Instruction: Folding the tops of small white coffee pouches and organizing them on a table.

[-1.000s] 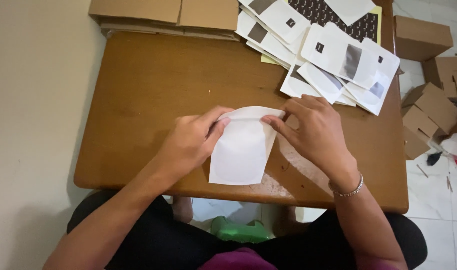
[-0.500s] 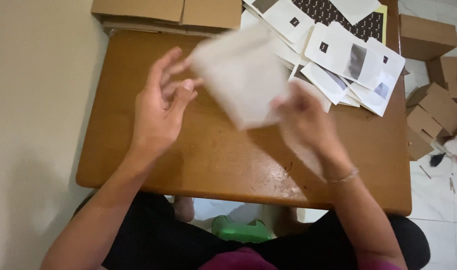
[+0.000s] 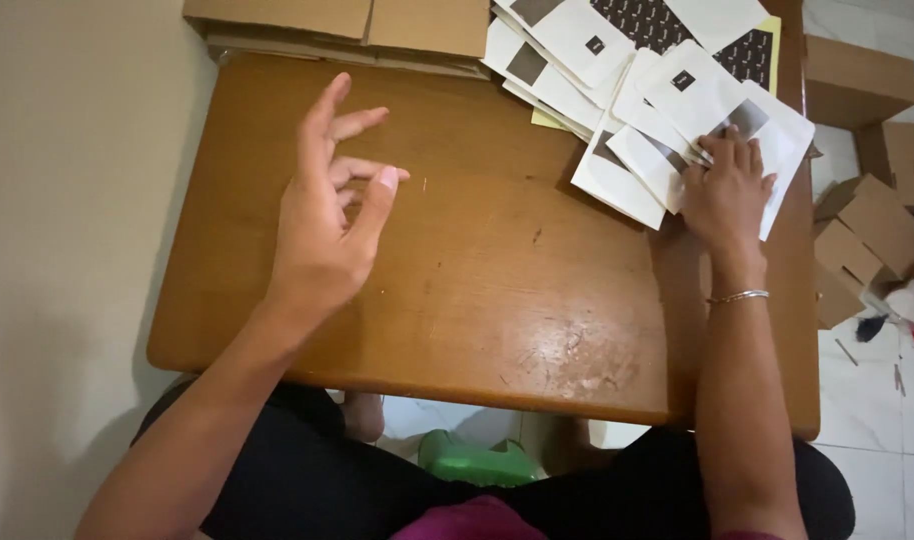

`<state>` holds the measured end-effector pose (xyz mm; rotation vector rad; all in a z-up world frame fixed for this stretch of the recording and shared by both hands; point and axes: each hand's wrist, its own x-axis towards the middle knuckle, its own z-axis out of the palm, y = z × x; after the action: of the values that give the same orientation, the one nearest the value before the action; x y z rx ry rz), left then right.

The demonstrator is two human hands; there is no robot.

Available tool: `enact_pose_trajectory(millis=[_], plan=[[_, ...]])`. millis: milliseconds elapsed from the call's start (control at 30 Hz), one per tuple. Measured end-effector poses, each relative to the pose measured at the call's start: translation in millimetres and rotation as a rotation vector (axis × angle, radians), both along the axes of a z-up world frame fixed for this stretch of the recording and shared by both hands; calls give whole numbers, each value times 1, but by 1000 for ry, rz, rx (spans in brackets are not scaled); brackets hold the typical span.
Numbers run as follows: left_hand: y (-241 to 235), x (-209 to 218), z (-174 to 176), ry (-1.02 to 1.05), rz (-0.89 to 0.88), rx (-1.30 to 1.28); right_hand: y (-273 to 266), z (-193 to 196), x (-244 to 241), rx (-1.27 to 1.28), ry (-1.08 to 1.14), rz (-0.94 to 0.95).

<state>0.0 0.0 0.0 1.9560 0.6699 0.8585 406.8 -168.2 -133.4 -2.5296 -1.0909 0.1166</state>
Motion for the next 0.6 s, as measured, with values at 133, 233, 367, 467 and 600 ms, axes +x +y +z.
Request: enact_pose_trajectory(millis=[133, 233, 367, 467, 600], plan=[[1, 3, 0, 65, -16, -17, 1, 13, -18, 2, -35, -12], [8, 4, -3, 129, -34, 37, 16, 8, -41, 29, -9, -72], [12, 8, 7, 672, -236, 69, 39, -3, -90, 202, -319, 255], [17, 3, -17, 929, -433, 194, 58, 7, -128, 201, -299, 371], [21, -2, -38, 1019, -542, 327, 98, -9, -105, 151, -335, 390]])
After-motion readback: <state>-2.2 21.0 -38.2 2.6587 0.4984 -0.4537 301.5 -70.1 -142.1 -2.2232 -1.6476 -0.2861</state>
